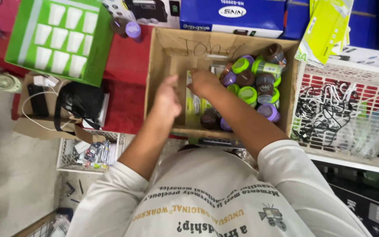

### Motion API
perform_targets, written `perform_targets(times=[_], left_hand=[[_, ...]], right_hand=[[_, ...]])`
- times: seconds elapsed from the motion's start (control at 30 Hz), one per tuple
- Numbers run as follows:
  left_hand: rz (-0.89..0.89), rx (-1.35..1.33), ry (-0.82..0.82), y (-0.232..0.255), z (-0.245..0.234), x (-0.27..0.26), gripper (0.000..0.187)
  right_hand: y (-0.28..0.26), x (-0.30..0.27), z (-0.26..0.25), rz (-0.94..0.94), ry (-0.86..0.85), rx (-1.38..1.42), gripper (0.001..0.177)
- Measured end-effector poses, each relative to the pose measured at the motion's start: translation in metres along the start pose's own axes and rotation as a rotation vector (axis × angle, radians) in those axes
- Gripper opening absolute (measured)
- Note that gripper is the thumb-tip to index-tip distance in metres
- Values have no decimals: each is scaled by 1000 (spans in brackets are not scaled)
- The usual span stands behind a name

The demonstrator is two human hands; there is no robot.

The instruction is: Sorting electronic accessories and small jars between a cardboard box and a plastic basket.

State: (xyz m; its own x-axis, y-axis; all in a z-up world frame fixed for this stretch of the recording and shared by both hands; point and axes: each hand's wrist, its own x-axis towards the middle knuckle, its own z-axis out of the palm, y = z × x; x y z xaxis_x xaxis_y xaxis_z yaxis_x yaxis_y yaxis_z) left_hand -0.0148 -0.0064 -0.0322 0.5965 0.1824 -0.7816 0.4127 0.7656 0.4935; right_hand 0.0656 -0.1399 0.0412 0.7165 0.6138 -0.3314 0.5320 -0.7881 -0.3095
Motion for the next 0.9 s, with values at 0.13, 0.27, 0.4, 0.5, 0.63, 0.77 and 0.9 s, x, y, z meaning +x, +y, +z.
perform_targets(times=[0.13, 0.27, 0.4, 0.5, 0.63, 0.77, 0.9], left_hand=[[-52, 22, -80, -6, 2, -46, 79], [-81, -25, -145, -2, -7, -49, 88], [-75, -19, -101, 2, -18, -47, 92], [-69, -17, -88, 12, -13, -66, 88], [8, -42, -117, 6, -22, -51, 78], [220, -129, -215, 3, -16, -63, 66], [504, 17, -243, 0, -5, -80, 67]], right_hand=[[8, 27, 40, 108, -157, -99, 47], [3, 30, 36, 258, -181, -75, 62], [-9, 32, 36, 337, -202, -133, 69], [-26, 19, 33, 285, -264, -131, 64], [-17, 26, 67, 159, -184, -177, 73], [-27, 16, 52, 199, -104, 169, 62], [-18, 13, 47, 145, 50, 413, 61]])
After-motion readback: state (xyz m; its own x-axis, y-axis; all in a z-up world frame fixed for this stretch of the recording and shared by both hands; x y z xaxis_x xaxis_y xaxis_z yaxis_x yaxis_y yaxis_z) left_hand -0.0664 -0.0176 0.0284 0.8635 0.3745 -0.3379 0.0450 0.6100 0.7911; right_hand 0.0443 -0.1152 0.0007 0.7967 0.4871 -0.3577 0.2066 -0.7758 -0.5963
